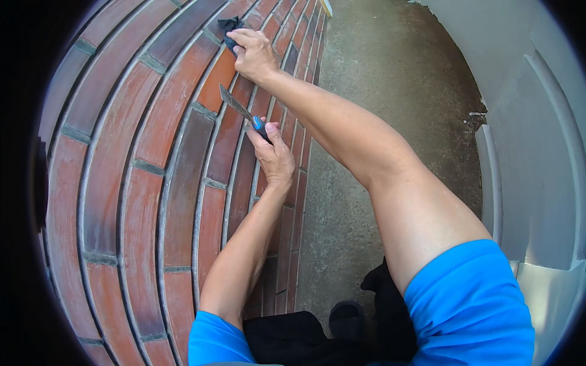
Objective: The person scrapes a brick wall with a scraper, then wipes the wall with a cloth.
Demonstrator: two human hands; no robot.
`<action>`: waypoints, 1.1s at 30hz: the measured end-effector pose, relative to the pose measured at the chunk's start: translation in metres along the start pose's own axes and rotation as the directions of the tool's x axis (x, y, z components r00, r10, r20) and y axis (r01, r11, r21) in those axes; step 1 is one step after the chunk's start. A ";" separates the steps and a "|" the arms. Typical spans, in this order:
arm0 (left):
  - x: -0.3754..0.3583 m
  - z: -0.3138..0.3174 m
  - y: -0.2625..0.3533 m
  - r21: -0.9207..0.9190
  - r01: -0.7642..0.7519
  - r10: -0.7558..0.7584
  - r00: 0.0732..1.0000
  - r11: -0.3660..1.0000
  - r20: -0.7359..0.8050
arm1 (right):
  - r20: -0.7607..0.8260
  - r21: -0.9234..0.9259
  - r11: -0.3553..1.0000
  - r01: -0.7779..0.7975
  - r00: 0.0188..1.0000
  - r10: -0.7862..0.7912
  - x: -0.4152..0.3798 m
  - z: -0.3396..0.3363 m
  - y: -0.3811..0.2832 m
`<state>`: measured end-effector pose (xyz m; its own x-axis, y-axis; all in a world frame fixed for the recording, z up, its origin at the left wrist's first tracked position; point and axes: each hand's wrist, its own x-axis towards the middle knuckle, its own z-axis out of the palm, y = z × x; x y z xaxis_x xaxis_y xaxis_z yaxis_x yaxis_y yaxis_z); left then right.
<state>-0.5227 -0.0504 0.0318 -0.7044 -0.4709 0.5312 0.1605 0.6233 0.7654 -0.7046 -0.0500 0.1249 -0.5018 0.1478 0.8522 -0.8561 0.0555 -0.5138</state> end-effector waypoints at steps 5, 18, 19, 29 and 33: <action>0.003 -0.005 0.003 0.001 -0.009 0.009 1.000 1.000 -0.001 | 0.099 0.074 0.983 0.168 0.980 -0.175 -0.018 -0.021 -0.018; 0.014 -0.059 0.082 -0.163 -0.136 0.148 0.987 0.977 0.061 | 0.153 0.146 0.970 -0.196 0.973 0.173 0.004 -0.022 -0.078; 0.020 -0.060 0.090 -0.233 -0.204 0.204 0.979 0.951 -0.024 | 0.187 0.223 0.949 -0.222 0.965 0.182 0.010 -0.026 -0.087; 0.024 -0.105 0.148 -0.391 -0.280 0.322 0.945 0.877 0.047 | 0.241 0.432 0.902 0.004 0.963 -0.120 -0.004 -0.031 -0.145; 0.027 -0.109 0.146 -0.384 -0.244 0.291 0.954 0.890 0.068 | 0.276 0.547 0.834 -0.073 0.956 -0.098 -0.003 -0.035 -0.152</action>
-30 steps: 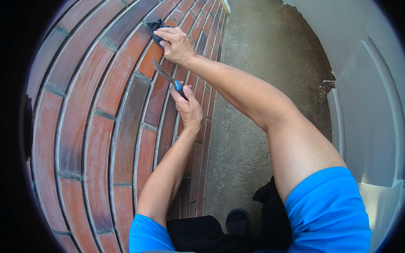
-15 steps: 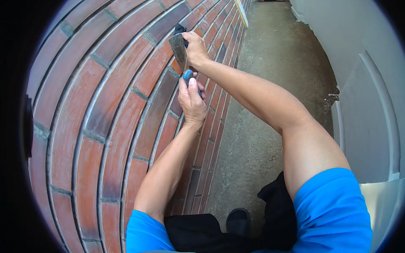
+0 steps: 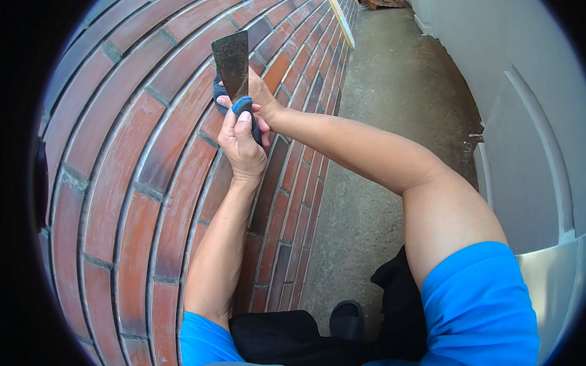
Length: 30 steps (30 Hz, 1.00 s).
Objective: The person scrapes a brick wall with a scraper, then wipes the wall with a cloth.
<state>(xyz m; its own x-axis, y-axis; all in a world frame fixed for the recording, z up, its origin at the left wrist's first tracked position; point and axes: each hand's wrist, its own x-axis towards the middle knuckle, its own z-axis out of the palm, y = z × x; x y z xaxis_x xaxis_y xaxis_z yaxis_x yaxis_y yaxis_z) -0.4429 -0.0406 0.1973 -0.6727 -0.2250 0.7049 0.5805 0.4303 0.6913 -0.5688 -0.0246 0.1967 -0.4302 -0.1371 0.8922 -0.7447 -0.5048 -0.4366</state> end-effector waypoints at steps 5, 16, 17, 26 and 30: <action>0.033 -0.008 0.029 -0.010 -0.161 0.160 0.983 0.987 -0.092 | -0.156 -0.371 0.927 -0.058 0.988 -0.001 0.004 0.002 0.016; 0.075 -0.043 0.139 -0.517 -0.203 0.314 0.940 0.832 0.135 | -0.054 -0.406 0.914 0.011 0.998 -0.036 -0.009 0.017 -0.008; 0.075 -0.044 0.144 -0.531 -0.212 0.327 0.936 0.820 0.130 | -0.069 -0.417 0.909 -0.015 0.997 -0.016 -0.005 0.013 -0.002; 0.062 -0.057 0.200 -0.602 -0.387 0.601 0.773 0.699 0.201 | -0.105 0.089 0.956 -0.279 0.952 0.287 0.059 -0.018 -0.063; 0.039 -0.064 0.246 -0.586 -0.433 0.573 0.817 0.685 0.066 | -0.329 -0.069 0.914 0.400 0.855 -0.400 0.116 -0.059 -0.154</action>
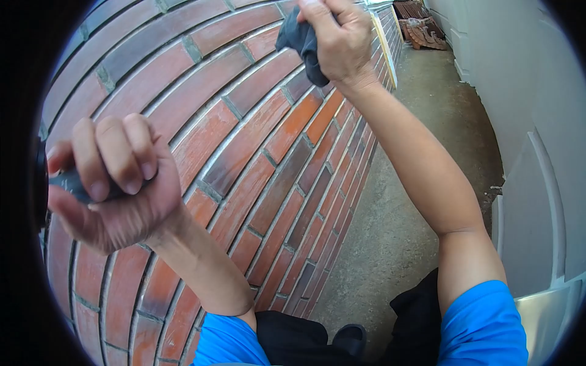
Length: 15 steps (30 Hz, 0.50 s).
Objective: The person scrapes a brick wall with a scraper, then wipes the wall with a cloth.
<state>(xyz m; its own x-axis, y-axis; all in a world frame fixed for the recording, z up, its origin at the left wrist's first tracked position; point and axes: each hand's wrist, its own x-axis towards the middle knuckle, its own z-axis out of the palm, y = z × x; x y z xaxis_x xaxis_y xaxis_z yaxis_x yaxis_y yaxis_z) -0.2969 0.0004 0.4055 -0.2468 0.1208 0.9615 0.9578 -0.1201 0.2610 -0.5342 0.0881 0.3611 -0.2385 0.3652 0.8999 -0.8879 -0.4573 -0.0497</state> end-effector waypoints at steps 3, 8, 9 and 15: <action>-0.001 0.000 0.026 0.131 -0.096 0.100 0.995 0.987 -0.022 | -0.004 0.225 0.973 -0.050 0.999 0.052 0.044 -0.033 -0.064; -0.010 0.000 0.048 0.265 -0.193 0.208 0.978 0.945 -0.030 | -0.148 0.375 0.908 0.185 0.979 -0.138 0.063 -0.086 -0.155; -0.012 0.000 0.050 0.288 -0.204 0.221 0.975 0.936 -0.030 | -0.118 0.376 0.901 0.218 0.975 -0.187 0.059 -0.089 -0.171; -0.015 0.004 0.057 0.379 -0.235 0.259 0.966 0.895 -0.013 | 0.127 0.349 0.885 0.307 0.921 -0.369 0.040 -0.082 -0.220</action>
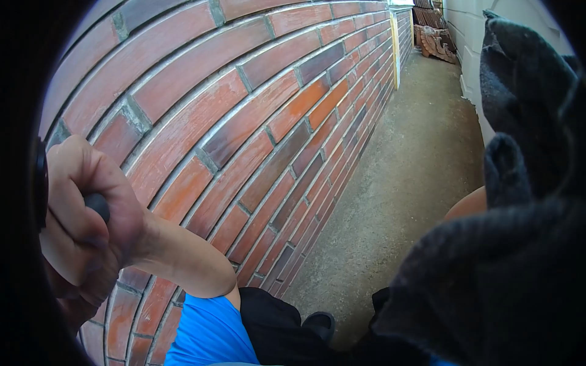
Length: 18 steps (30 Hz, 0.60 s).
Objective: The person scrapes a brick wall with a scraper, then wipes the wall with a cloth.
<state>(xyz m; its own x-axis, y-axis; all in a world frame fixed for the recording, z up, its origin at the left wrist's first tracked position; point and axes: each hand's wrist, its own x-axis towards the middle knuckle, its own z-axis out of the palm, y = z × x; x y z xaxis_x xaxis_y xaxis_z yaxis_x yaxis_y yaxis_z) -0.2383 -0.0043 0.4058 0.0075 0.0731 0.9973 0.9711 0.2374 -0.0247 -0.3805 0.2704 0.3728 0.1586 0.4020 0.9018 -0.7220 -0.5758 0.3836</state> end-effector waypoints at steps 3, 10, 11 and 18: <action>0.002 -0.004 0.004 0.027 -0.017 0.017 1.000 1.000 -0.004 | 0.059 0.001 1.000 0.009 0.998 -0.009 -0.001 0.007 -0.006; 0.006 -0.010 0.010 0.077 -0.037 0.036 0.999 0.996 0.011 | 0.108 -0.011 1.000 0.010 0.994 -0.009 -0.002 0.016 -0.005; 0.006 -0.009 0.010 0.083 -0.040 0.039 0.999 0.996 0.009 | 0.111 -0.013 1.000 0.011 0.994 -0.010 -0.003 0.017 -0.005; 0.013 -0.011 0.014 0.136 -0.054 0.055 0.999 0.989 -0.001 | 0.152 -0.027 1.000 0.006 0.988 -0.002 0.000 0.017 -0.002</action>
<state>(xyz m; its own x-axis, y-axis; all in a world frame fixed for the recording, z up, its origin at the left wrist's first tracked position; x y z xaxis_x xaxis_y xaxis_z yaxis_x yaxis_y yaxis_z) -0.2215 -0.0105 0.4190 0.0608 0.0853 0.9945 0.9280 0.3622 -0.0878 -0.3671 0.2594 0.3750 0.2601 0.2901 0.9210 -0.7387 -0.5545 0.3833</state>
